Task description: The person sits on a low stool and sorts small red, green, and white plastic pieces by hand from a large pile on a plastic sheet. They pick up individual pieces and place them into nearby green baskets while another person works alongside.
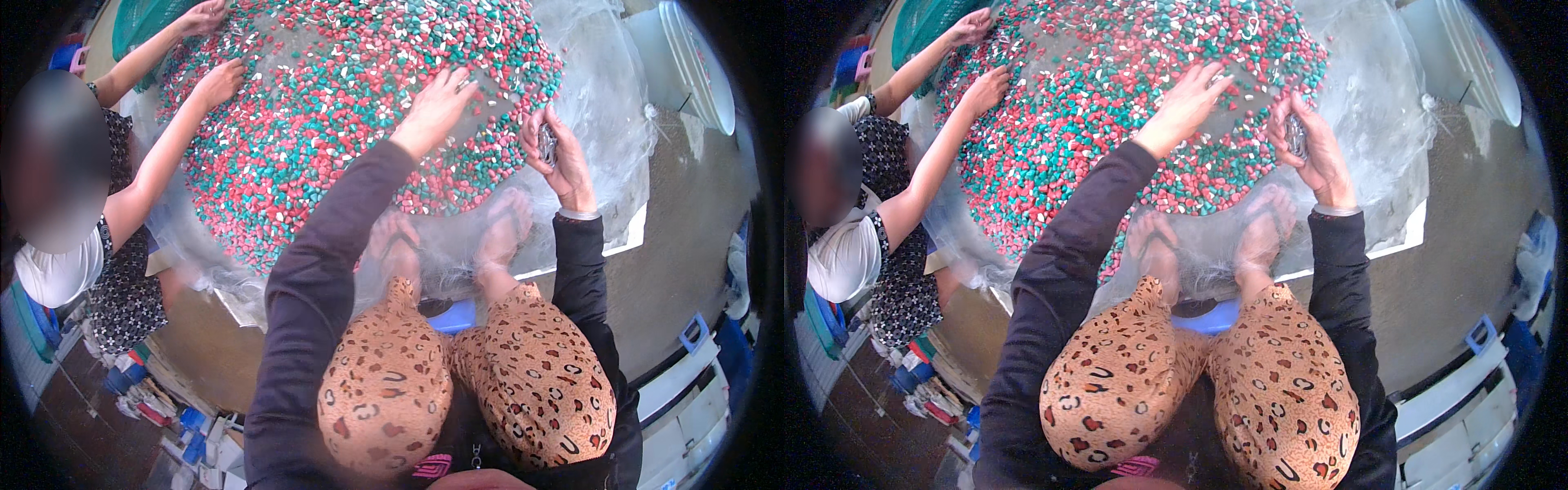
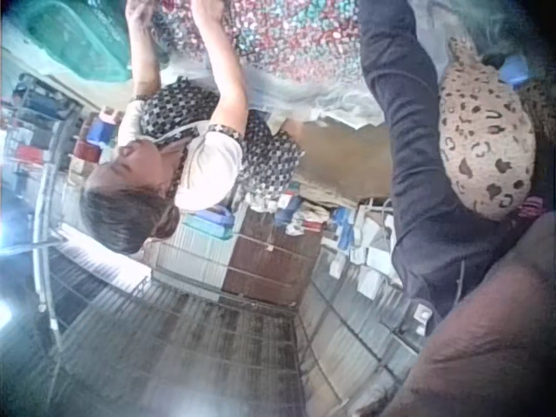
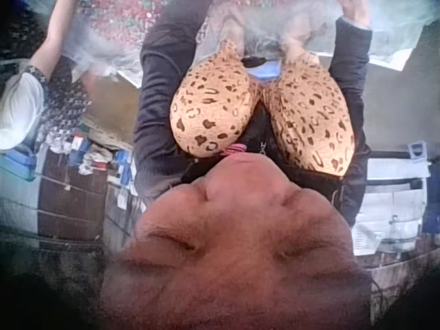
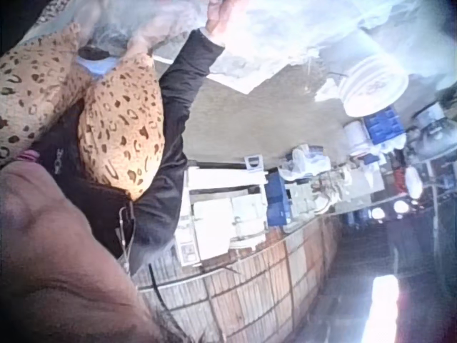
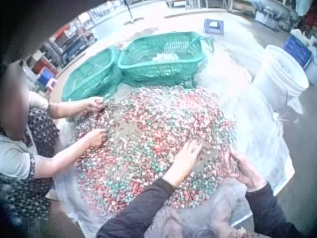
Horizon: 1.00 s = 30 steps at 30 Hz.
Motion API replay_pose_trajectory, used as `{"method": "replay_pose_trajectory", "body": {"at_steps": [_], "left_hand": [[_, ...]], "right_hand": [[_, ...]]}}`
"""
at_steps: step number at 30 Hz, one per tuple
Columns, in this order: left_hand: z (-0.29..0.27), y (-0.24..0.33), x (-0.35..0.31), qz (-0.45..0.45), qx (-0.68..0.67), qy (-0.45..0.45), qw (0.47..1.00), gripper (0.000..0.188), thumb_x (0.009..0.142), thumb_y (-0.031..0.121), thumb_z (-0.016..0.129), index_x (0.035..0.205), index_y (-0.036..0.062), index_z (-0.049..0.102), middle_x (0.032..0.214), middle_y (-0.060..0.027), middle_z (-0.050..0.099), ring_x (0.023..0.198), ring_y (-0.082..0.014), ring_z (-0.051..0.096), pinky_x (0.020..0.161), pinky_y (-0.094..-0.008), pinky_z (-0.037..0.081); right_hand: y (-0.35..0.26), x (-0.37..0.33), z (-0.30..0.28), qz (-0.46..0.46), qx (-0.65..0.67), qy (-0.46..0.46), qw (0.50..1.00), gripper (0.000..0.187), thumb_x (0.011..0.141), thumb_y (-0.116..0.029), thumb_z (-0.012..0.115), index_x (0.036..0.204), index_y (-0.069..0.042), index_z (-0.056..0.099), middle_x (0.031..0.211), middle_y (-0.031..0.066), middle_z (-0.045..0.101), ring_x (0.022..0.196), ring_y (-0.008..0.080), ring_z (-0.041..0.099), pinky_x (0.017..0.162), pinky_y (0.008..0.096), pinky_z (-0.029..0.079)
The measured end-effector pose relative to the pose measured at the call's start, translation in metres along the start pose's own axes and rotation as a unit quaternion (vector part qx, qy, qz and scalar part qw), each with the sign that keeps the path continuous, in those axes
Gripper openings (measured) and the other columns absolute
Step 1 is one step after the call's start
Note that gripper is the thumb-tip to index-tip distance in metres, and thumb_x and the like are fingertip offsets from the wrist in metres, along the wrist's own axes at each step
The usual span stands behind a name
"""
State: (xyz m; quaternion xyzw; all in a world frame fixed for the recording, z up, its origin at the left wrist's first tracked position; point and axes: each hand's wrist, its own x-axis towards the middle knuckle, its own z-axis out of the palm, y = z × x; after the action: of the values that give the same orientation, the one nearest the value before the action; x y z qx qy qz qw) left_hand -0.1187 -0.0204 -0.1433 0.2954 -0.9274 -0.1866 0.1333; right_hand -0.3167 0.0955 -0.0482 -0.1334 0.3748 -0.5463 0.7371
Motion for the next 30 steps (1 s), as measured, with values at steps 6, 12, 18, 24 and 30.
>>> {"method": "replay_pose_trajectory", "body": {"at_steps": [6,12,18,24,30], "left_hand": [[-0.047,-0.003,-0.072,-0.115,-0.097,-0.057,0.987,0.021,0.083,0.003,0.061,0.104,0.0068,0.061,0.097,-0.0141,0.059,0.077,-0.0268,0.064,0.068,-0.0377,0.053],[-0.106,0.005,-0.078,-0.35,-0.654,-0.024,0.67,0.026,0.094,0.014,0.06,0.114,-0.0015,0.054,0.101,-0.0095,0.063,0.082,-0.0166,0.066,0.068,-0.028,0.055],[-0.118,-0.003,-0.077,-0.365,-0.57,-0.134,0.724,0.039,0.096,0.019,0.058,0.128,-0.0009,0.049,0.117,-0.0121,0.06,0.101,-0.0218,0.063,0.081,-0.0354,0.057],[-0.128,-0.009,-0.086,-0.353,-0.54,-0.094,0.758,0.027,0.093,0.02,0.062,0.111,0.0001,0.065,0.123,-0.0085,0.058,0.108,-0.0155,0.059,0.086,-0.0287,0.053],[-0.128,-0.017,-0.087,-0.389,-0.502,-0.055,0.77,0.025,0.086,0.021,0.07,0.103,0.0027,0.07,0.098,-0.0042,0.068,0.08,-0.0099,0.064,0.065,-0.0235,0.052]], "right_hand": [[0.008,0.0,-0.015,-0.011,0.025,-0.007,1.0,0.033,0.1,-0.034,0.048,0.083,-0.007,0.053,0.069,0.0007,0.046,0.056,0.0055,0.043,0.035,0.0166,0.025],[0.015,0.001,-0.007,0.044,-0.173,0.003,0.984,0.027,0.095,-0.031,0.058,0.095,-0.005,0.064,0.065,-0.0051,0.047,0.055,0.0015,0.043,0.038,0.0158,0.022],[0.067,0.045,-0.009,-0.091,-0.641,0.062,0.759,0.033,0.082,-0.027,0.069,0.104,-0.003,0.064,0.088,0.0122,0.068,0.088,0.0286,0.066,0.076,0.0409,0.05],[0.088,0.052,-0.001,-0.039,-0.774,0.034,0.631,0.021,0.082,-0.018,0.065,0.098,-0.005,0.061,0.09,0.0179,0.066,0.088,0.0374,0.064,0.073,0.0462,0.05],[0.073,0.04,0.008,-0.036,-0.646,0.072,0.759,0.029,0.088,-0.018,0.058,0.111,-0.003,0.066,0.087,0.019,0.069,0.082,0.029,0.068,0.074,0.0383,0.051]]}}
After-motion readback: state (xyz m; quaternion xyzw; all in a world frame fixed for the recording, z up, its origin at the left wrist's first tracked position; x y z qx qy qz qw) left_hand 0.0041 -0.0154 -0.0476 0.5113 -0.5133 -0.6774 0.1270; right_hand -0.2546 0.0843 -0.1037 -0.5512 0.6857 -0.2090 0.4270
